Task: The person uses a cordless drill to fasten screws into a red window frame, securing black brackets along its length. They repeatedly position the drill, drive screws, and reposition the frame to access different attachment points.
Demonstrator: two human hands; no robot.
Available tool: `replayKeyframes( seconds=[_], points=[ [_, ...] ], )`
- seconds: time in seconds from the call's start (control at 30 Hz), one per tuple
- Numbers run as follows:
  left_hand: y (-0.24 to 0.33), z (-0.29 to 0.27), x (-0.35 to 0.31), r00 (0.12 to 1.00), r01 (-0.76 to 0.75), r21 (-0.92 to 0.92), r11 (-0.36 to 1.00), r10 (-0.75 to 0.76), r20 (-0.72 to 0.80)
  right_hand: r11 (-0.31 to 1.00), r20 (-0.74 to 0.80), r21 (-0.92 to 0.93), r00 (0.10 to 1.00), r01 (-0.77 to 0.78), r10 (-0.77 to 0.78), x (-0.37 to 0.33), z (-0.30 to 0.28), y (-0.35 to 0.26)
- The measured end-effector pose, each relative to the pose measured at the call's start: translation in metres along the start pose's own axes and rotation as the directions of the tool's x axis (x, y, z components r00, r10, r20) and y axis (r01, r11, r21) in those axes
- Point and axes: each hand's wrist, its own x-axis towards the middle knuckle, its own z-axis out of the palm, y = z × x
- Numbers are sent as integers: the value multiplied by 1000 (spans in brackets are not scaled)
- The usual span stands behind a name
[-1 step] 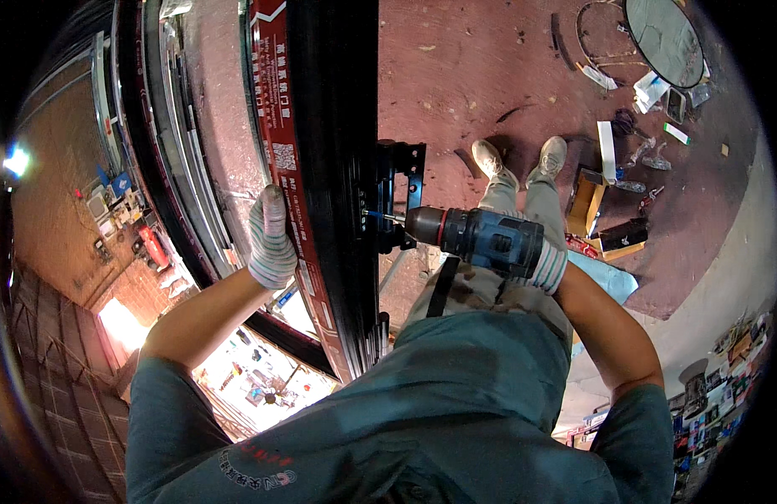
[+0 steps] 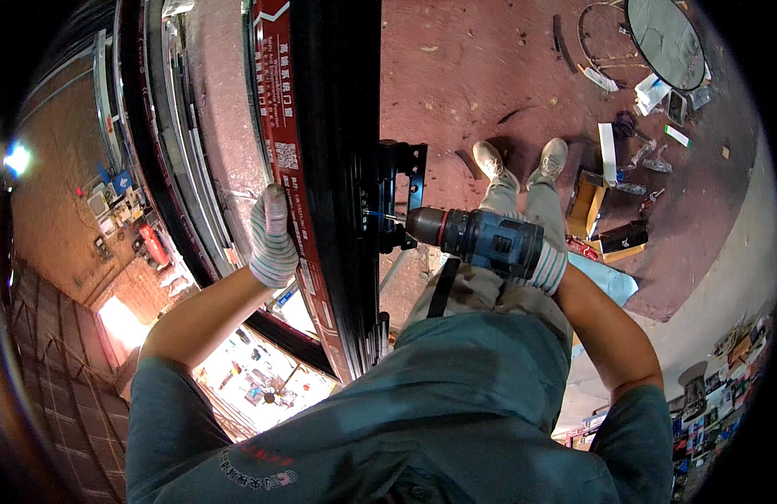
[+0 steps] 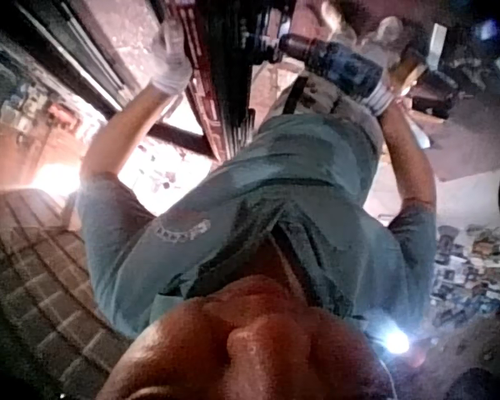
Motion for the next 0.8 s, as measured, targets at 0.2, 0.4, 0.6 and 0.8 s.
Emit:
replayKeyframes(
  seconds=[0.2,0.4,0.6,0.8],
  points=[
    [-4,-1,-2,999,-17,40,999,19,-49,955,24,250,987,-158,157,17,-8,-25],
    [-2,4,-3,989,-92,168,982,109,-97,991,-46,104,995,-86,91,19,-25,-1],
    [-1,7,-9,971,-136,250,959,179,-157,954,74,-270,990,132,-116,32,-8,-28],
    [2,7,-5,877,-119,745,656,421,-231,949,119,247,978,-195,170,39,-19,8]
  ],
)
